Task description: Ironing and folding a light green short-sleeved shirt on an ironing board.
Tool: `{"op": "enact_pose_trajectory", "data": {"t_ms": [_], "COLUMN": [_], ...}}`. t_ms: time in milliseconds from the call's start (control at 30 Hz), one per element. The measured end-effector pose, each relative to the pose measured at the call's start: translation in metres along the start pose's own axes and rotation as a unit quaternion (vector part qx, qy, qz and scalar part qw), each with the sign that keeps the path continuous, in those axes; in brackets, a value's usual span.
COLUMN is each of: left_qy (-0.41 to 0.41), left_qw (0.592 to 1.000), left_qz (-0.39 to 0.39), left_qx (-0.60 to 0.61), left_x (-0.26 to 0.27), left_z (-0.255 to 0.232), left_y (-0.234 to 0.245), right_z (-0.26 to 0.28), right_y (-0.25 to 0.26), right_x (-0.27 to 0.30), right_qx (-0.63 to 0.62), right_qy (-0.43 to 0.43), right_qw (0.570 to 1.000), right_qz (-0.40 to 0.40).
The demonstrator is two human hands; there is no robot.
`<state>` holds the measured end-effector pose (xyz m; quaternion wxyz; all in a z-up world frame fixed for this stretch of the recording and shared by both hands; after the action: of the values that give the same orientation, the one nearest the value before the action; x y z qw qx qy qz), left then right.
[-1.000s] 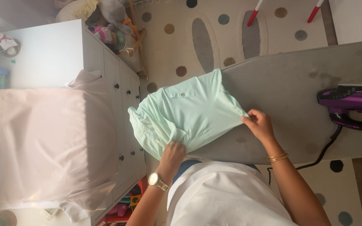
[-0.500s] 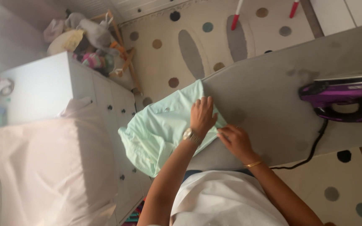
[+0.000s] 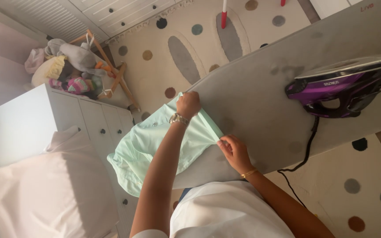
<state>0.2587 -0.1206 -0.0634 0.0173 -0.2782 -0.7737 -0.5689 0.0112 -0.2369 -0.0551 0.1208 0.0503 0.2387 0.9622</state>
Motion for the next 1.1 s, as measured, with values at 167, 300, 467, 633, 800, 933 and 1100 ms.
{"op": "enact_pose_trajectory", "data": {"t_ms": [167, 300, 467, 633, 800, 933, 1100], "left_qy": [0.062, 0.020, -0.073, -0.147, -0.101, -0.088, -0.066], "left_qw": [0.988, 0.961, 0.935, 0.951, 0.983, 0.987, 0.991], "left_qz": [-0.003, -0.162, -0.239, -0.254, -0.147, -0.129, -0.113], "left_qx": [0.141, 0.222, 0.252, 0.095, 0.050, 0.034, 0.035], "left_x": [-0.020, 0.023, 0.088, 0.117, 0.113, 0.111, 0.114], "left_z": [0.019, 0.000, -0.015, -0.020, -0.027, -0.028, -0.042], "left_y": [-0.051, -0.041, -0.062, -0.070, -0.056, -0.057, -0.043], "right_z": [-0.021, -0.020, -0.019, -0.027, -0.025, -0.026, -0.021], "right_y": [-0.006, -0.004, -0.004, -0.008, -0.004, 0.000, 0.019], "right_x": [-0.006, -0.010, -0.012, -0.012, -0.014, -0.015, -0.016], "right_qx": [0.001, -0.030, -0.025, 0.019, 0.057, 0.147, 0.181], "right_qy": [-0.003, -0.088, -0.079, -0.018, -0.004, 0.071, 0.101], "right_qw": [0.996, 0.992, 0.991, 0.992, 0.992, 0.977, 0.966], "right_qz": [-0.092, -0.084, -0.100, -0.125, -0.114, -0.140, -0.155]}}
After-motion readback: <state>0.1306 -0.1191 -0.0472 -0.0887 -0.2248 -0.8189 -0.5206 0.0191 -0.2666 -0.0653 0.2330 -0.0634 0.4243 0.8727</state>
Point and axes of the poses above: each hand's wrist, its own x-axis away from the middle knuckle, its own y-axis out of the back of the hand, z = x × y, the point moved 1 cm from there along -x, towards the middle knuckle, and after that the axes turned 2 degrees about x, right-handed, at the moved point
